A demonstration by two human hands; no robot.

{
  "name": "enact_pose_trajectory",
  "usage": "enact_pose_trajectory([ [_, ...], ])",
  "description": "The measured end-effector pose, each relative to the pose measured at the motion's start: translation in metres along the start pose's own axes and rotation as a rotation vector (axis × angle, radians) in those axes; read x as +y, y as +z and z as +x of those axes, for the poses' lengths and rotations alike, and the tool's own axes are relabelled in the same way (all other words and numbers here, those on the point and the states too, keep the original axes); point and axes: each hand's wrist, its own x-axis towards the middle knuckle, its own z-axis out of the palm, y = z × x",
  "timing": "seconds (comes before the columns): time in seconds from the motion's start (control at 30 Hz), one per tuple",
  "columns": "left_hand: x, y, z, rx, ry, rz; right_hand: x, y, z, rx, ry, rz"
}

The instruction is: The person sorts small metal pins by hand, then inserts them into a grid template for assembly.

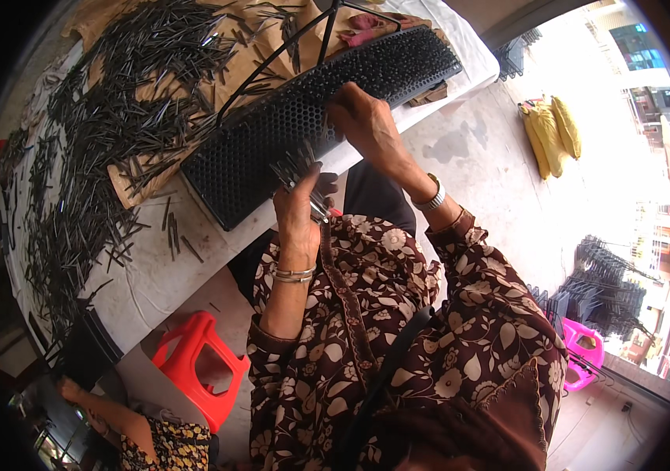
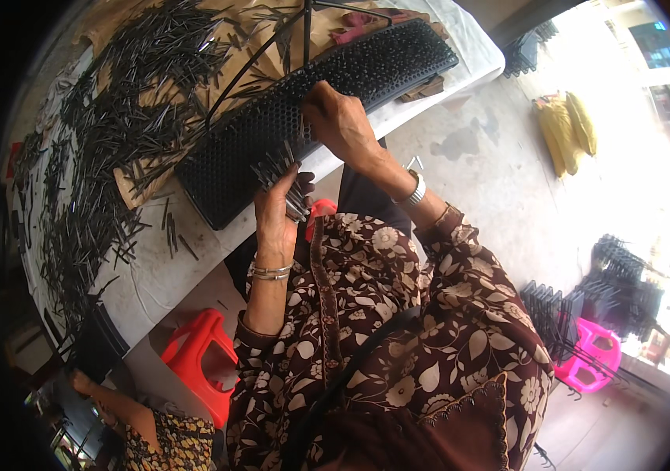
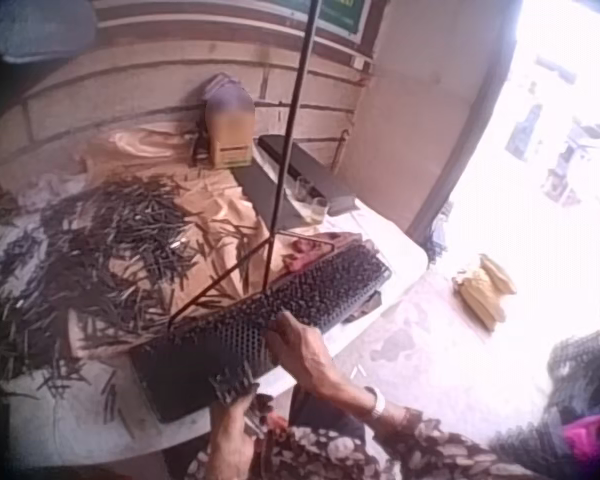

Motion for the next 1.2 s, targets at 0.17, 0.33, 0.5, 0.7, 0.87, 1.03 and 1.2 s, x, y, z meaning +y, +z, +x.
enact_pose_trajectory([
  [0.17,0.000,0.007,-0.005,-0.022,-0.071,-0.085,0.029,0.017,0.036,0.209,-0.344,-0.182],
  [0.33,0.007,0.013,-0.009,-0.049,-0.113,-0.167,0.045,0.025,0.052,0.256,-0.387,-0.283],
  [0.5,0.004,0.005,-0.001,-0.062,-0.121,-0.181,0.047,0.027,0.054,0.240,-0.372,-0.317],
  [0.7,0.005,0.011,-0.003,-0.055,-0.093,-0.159,0.050,0.032,0.050,0.201,-0.359,-0.476],
  [0.87,0.008,0.012,-0.005,-0.047,-0.080,-0.142,0.041,0.025,0.042,0.174,-0.346,-0.632],
  [1.03,0.011,0.017,-0.007,-0.027,-0.062,-0.098,0.033,-0.003,0.017,-0.365,-0.092,-0.122],
  [1.2,0.010,0.014,-0.008,-0.009,-0.047,-0.123,0.016,-0.005,0.012,-0.318,0.001,-0.029],
])
